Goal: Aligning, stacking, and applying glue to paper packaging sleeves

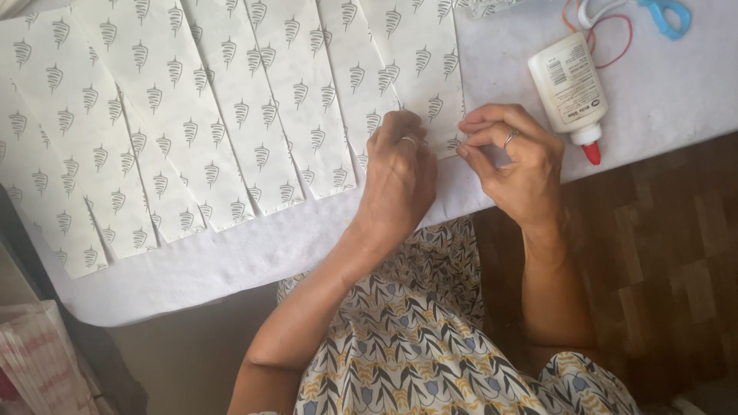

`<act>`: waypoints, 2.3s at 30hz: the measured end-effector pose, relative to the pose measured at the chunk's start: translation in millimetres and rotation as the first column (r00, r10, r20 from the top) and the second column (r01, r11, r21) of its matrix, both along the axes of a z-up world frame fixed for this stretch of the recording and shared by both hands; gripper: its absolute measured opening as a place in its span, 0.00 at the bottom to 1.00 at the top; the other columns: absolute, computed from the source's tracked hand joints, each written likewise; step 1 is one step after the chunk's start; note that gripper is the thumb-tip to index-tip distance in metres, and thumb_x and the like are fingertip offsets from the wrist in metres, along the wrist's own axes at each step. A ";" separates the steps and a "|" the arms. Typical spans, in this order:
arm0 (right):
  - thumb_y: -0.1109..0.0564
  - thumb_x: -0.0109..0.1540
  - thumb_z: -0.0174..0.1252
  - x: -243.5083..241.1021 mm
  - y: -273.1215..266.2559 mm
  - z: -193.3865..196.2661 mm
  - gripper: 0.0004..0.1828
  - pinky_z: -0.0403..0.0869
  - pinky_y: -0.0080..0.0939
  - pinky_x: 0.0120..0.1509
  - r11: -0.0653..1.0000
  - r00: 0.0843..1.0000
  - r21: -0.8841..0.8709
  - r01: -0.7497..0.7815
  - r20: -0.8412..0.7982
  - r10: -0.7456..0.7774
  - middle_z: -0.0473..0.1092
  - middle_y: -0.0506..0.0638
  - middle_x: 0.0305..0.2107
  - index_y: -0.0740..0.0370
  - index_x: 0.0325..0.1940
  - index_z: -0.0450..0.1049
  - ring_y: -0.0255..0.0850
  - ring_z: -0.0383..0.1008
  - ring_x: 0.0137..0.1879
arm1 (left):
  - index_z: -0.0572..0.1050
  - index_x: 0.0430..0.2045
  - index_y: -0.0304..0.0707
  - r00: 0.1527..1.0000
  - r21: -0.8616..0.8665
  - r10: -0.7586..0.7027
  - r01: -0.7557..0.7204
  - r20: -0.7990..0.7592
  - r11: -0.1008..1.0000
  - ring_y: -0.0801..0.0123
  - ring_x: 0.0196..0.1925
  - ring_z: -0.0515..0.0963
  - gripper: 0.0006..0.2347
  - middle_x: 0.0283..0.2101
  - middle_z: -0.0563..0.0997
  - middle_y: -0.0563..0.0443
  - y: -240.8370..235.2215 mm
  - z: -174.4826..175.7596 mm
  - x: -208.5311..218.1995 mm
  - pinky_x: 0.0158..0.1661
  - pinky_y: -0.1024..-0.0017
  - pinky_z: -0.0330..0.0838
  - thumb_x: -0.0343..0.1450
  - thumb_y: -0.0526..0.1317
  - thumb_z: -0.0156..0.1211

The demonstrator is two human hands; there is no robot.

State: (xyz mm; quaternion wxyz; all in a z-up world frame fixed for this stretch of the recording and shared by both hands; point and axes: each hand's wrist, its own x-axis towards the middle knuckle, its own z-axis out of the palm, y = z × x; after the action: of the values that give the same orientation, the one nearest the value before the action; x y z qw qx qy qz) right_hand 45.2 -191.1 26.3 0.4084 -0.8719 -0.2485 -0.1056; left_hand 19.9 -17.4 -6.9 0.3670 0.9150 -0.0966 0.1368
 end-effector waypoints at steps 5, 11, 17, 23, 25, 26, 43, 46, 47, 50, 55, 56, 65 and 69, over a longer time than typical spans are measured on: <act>0.68 0.60 0.76 1.0 9.3 6.9 0.12 0.76 0.53 0.54 0.998 0.998 0.042 0.038 -0.050 -0.036 0.75 0.57 0.42 0.66 0.40 0.78 0.56 0.80 0.49 | 0.79 0.25 0.20 0.999 -0.082 -0.015 0.012 -0.035 0.997 0.52 0.49 0.82 0.02 0.41 0.75 0.41 2.9 -3.9 4.7 0.56 0.52 0.71 0.64 0.23 0.61; 0.68 0.61 0.75 -0.7 9.6 4.1 0.13 0.75 0.52 0.54 0.996 0.995 0.024 0.090 -0.045 -0.089 0.74 0.56 0.40 0.67 0.41 0.75 0.55 0.79 0.49 | 0.77 0.23 0.22 0.996 -0.217 -0.022 0.004 -0.084 0.976 0.46 0.47 0.83 0.06 0.40 0.75 0.40 8.1 3.4 2.6 0.54 0.49 0.73 0.59 0.20 0.66; 0.71 0.63 0.71 -2.6 9.9 2.7 0.08 0.76 0.51 0.54 0.994 0.994 0.040 0.103 -0.050 -0.101 0.75 0.58 0.40 0.68 0.40 0.78 0.55 0.80 0.48 | 0.77 0.27 0.25 0.996 -0.110 0.024 -0.033 -0.082 0.993 0.51 0.49 0.82 0.05 0.41 0.75 0.43 -2.1 3.0 0.7 0.54 0.56 0.71 0.62 0.22 0.64; 0.71 0.64 0.70 -3.9 7.5 4.3 0.07 0.76 0.51 0.55 0.993 0.991 0.057 0.099 -0.091 -0.094 0.75 0.58 0.41 0.68 0.41 0.77 0.54 0.79 0.49 | 0.75 0.25 0.26 0.999 -0.048 0.031 -0.032 -0.022 0.998 0.53 0.46 0.78 0.12 0.33 0.71 0.46 -6.7 0.1 4.5 0.57 0.54 0.66 0.57 0.29 0.76; 0.71 0.64 0.69 -3.1 8.7 7.5 0.07 0.76 0.52 0.56 0.994 0.989 0.054 0.098 -0.112 -0.092 0.75 0.58 0.42 0.68 0.42 0.78 0.54 0.79 0.49 | 0.77 0.26 0.24 0.993 -0.149 0.004 -0.022 -0.118 0.989 0.50 0.45 0.82 0.09 0.39 0.75 0.42 0.0 4.9 3.6 0.55 0.54 0.71 0.57 0.22 0.70; 0.71 0.64 0.69 -4.0 10.4 8.7 0.07 0.76 0.52 0.56 0.994 0.990 0.055 0.094 -0.113 -0.087 0.75 0.58 0.42 0.68 0.42 0.78 0.54 0.79 0.49 | 0.77 0.26 0.24 0.993 -0.147 0.009 -0.026 -0.118 0.989 0.50 0.45 0.82 0.09 0.39 0.75 0.42 0.7 4.0 2.8 0.55 0.54 0.71 0.57 0.22 0.70; 0.79 0.65 0.62 -13.2 21.3 11.8 0.10 0.76 0.54 0.59 0.986 0.986 -0.024 0.166 0.023 -0.165 0.77 0.60 0.42 0.70 0.42 0.81 0.58 0.80 0.53 | 0.79 0.35 0.17 0.998 -0.235 -0.069 0.068 0.005 0.970 0.45 0.56 0.79 0.14 0.41 0.78 0.32 10.0 33.0 -19.1 0.59 0.48 0.71 0.63 0.14 0.46; 0.74 0.66 0.65 -21.4 16.6 4.7 0.08 0.75 0.53 0.60 0.989 0.986 0.000 0.146 0.082 -0.146 0.77 0.60 0.47 0.68 0.47 0.81 0.56 0.79 0.56 | 0.78 0.38 0.18 0.994 -0.192 -0.092 0.103 0.065 0.976 0.46 0.61 0.76 0.15 0.45 0.78 0.32 34.7 31.1 -38.2 0.62 0.47 0.70 0.66 0.16 0.43; 0.74 0.66 0.65 -21.9 27.5 9.9 0.08 0.75 0.53 0.60 0.990 0.987 0.002 0.142 0.081 -0.142 0.77 0.60 0.47 0.68 0.47 0.81 0.56 0.79 0.56 | 0.78 0.38 0.18 0.994 -0.189 -0.087 0.098 0.064 0.977 0.46 0.61 0.76 0.15 0.45 0.78 0.32 43.8 29.7 -40.2 0.62 0.47 0.70 0.66 0.16 0.43; 0.66 0.64 0.69 -26.4 50.0 19.7 0.08 0.76 0.53 0.61 0.998 0.999 0.062 -0.013 0.039 0.011 0.77 0.60 0.48 0.67 0.47 0.81 0.56 0.79 0.57 | 0.79 0.39 0.20 0.998 -0.123 -0.053 0.055 0.027 0.991 0.46 0.60 0.77 0.09 0.48 0.78 0.32 64.0 28.8 -47.6 0.59 0.48 0.73 0.69 0.20 0.54; 0.65 0.61 0.69 -19.0 56.7 5.3 0.07 0.76 0.53 0.66 0.987 0.987 0.030 -0.160 -0.025 0.161 0.79 0.57 0.47 0.65 0.43 0.82 0.55 0.80 0.55 | 0.80 0.36 0.22 0.993 -0.022 -0.072 0.075 0.089 0.997 0.47 0.60 0.79 0.07 0.47 0.80 0.33 74.0 26.6 -46.8 0.58 0.51 0.74 0.66 0.22 0.63; 0.65 0.61 0.69 -18.8 57.1 6.4 0.07 0.76 0.53 0.66 0.987 0.987 0.027 -0.160 -0.022 0.161 0.79 0.57 0.47 0.65 0.43 0.82 0.55 0.80 0.55 | 0.80 0.36 0.22 0.993 -0.023 -0.073 0.075 0.093 0.997 0.47 0.60 0.79 0.07 0.47 0.80 0.33 73.8 23.1 -47.2 0.58 0.51 0.74 0.66 0.22 0.63; 0.66 0.63 0.66 -19.4 55.3 4.9 0.02 0.73 0.57 0.69 0.982 0.982 0.026 -0.188 -0.009 0.188 0.78 0.59 0.47 0.67 0.40 0.82 0.55 0.81 0.53 | 0.82 0.28 0.22 0.990 -0.027 -0.090 0.094 0.111 0.995 0.49 0.58 0.80 0.02 0.44 0.80 0.34 81.3 21.6 -44.6 0.55 0.56 0.77 0.66 0.25 0.64; 0.67 0.64 0.65 -18.8 56.3 5.1 0.02 0.71 0.58 0.71 0.981 0.981 0.005 -0.196 0.013 0.196 0.79 0.59 0.47 0.68 0.40 0.81 0.54 0.81 0.53 | 0.82 0.28 0.21 0.991 -0.036 -0.081 0.086 0.111 0.996 0.50 0.59 0.80 0.02 0.43 0.81 0.33 80.3 27.7 -44.4 0.56 0.56 0.76 0.66 0.25 0.66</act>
State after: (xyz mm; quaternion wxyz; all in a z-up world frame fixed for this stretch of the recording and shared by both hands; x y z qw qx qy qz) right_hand 26.4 -134.9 31.4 0.4182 -0.8413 -0.3351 -0.0710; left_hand -24.5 62.9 20.8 0.3850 0.8937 -0.1520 0.1729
